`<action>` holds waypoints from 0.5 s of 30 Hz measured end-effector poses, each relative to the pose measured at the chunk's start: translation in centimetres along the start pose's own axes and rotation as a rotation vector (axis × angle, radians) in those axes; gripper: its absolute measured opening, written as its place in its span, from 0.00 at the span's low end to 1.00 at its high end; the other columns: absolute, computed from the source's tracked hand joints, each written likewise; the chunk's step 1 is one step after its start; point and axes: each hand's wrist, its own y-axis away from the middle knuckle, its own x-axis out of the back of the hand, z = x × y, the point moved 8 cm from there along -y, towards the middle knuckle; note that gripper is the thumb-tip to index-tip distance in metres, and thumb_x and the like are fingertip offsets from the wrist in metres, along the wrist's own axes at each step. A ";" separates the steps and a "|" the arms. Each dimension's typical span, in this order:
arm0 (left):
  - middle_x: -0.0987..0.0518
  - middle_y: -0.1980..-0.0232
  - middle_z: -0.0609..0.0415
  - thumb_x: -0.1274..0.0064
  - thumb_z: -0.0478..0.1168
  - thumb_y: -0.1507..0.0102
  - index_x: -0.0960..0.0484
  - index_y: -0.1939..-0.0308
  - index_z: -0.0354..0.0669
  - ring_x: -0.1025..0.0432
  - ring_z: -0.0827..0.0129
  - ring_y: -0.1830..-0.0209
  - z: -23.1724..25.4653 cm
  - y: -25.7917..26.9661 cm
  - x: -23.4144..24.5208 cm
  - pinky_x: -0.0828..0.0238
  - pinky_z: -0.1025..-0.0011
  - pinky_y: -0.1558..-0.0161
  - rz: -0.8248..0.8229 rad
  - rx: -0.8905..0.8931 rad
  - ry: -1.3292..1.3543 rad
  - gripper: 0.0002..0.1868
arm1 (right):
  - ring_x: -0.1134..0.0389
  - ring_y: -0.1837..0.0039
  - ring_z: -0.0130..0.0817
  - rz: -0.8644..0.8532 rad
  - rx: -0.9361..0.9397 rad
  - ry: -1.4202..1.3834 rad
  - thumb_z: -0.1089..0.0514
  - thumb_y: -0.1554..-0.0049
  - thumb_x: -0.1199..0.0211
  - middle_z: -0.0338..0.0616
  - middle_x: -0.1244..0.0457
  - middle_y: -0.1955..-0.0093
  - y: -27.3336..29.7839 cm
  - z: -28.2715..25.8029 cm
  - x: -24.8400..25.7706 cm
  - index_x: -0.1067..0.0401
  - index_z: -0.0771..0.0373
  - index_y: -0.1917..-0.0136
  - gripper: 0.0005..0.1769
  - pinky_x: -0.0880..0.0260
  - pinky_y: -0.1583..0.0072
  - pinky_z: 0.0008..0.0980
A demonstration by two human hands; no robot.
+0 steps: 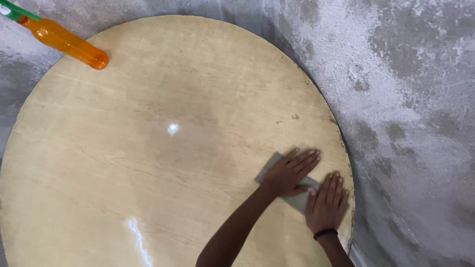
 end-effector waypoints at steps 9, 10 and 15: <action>0.51 0.16 0.41 0.57 0.61 0.32 0.51 0.20 0.33 0.59 0.54 0.15 -20.8 -3.6 6.2 0.68 0.50 0.20 0.219 0.377 -0.148 0.47 | 0.68 0.13 0.51 -0.006 0.119 -0.050 0.44 0.33 0.61 0.61 0.63 0.14 -21.7 -11.9 -4.6 0.60 0.75 0.18 0.42 0.73 0.19 0.55; 0.51 0.16 0.40 0.59 0.61 0.31 0.51 0.20 0.31 0.59 0.53 0.14 -22.6 -1.4 6.9 0.69 0.50 0.19 0.233 0.474 -0.175 0.46 | 0.67 0.13 0.50 -0.030 0.200 -0.057 0.44 0.33 0.59 0.60 0.63 0.14 -23.7 -14.2 -5.0 0.61 0.75 0.18 0.42 0.73 0.19 0.55; 0.54 0.15 0.39 0.71 0.60 0.27 0.55 0.19 0.30 0.62 0.50 0.14 -24.0 11.2 9.0 0.72 0.49 0.19 0.347 0.823 -0.224 0.43 | 0.63 0.15 0.48 -0.154 0.847 0.079 0.42 0.35 0.58 0.58 0.61 0.15 -21.3 -25.0 -6.4 0.58 0.65 0.17 0.40 0.68 0.20 0.51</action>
